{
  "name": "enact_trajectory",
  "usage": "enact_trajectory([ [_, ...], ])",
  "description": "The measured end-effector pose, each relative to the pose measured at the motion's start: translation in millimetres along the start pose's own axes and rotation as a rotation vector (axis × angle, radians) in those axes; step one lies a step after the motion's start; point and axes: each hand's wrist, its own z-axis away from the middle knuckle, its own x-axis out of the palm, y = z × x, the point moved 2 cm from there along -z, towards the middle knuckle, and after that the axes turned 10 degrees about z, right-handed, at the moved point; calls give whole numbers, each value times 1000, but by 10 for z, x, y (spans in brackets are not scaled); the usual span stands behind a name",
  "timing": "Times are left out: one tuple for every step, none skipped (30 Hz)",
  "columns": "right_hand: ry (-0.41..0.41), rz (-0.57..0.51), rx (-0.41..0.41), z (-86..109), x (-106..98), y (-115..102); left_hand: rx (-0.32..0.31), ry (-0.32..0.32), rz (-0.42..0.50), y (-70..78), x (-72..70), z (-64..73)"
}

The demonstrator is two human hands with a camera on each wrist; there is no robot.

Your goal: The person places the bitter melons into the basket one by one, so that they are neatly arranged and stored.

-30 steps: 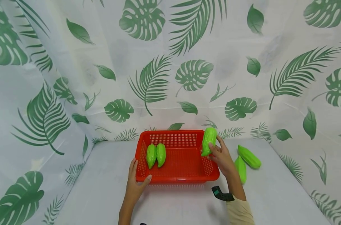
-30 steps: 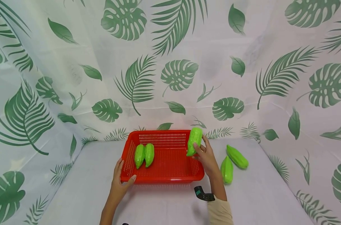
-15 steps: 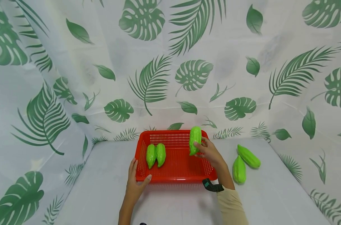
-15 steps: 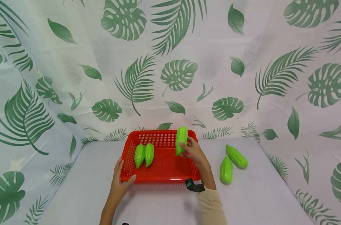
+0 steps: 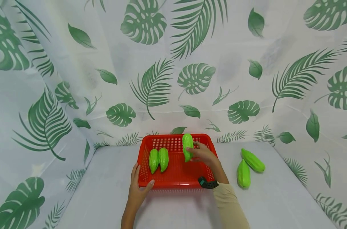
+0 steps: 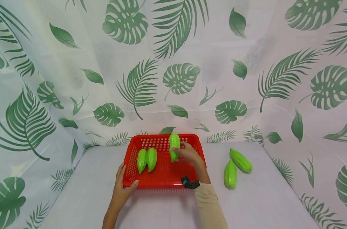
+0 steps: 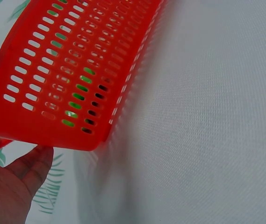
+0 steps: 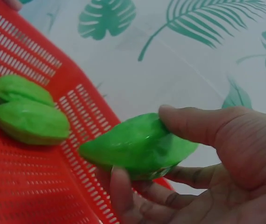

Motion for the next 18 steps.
enact_trajectory([
  [-3, 24, 15, -18, 12, -8, 1, 0, -4, 0, -4, -2],
  [-3, 37, 34, -36, 23, -16, 2, 2, -7, 2, -8, -3],
  [0, 57, 51, -53, 34, -29, 3, 3, -7, 2, -12, -7],
  [-1, 84, 62, -68, 46, -40, 4, 4, -10, 3, -14, -10],
  [0, 108, 72, -81, 59, -57, 5, 5, -13, 3, -18, -14],
  [1, 127, 81, -96, 72, -72, 8, 5, -16, 5, -20, -18],
  [-1, 146, 89, -111, 88, -85, 9, 5, -14, 7, -24, -20],
  [-5, 162, 95, -128, 104, -98, 11, 6, -7, 10, -27, -22],
  [-9, 182, 99, -149, 119, -103, 13, 6, -3, 12, -30, -24],
  [-18, 194, 104, -172, 134, -105, 14, 7, 2, 15, -32, -23],
  [-25, 200, 111, -195, 149, -106, 15, 7, 10, 16, -35, -22],
  [-35, 204, 117, -219, 162, -101, 15, 6, 17, 20, -35, -19],
  [-45, 208, 122, -241, 174, -94, 14, 3, 24, 19, -35, -16],
  [-61, 211, 126, -259, 187, -85, 12, 0, 25, 17, -32, -13],
  [-76, 210, 131, -274, 199, -76, 9, -3, 28, 14, -29, -10],
  [-87, 207, 138, -284, 209, -72, 6, -5, 31, 10, -25, -6],
  [-100, 205, 143, -295, 221, -66, 4, -6, 31, 6, -22, -1],
  [-112, 200, 150, -300, 232, -64, 1, -5, 27, 1, -21, 3],
])
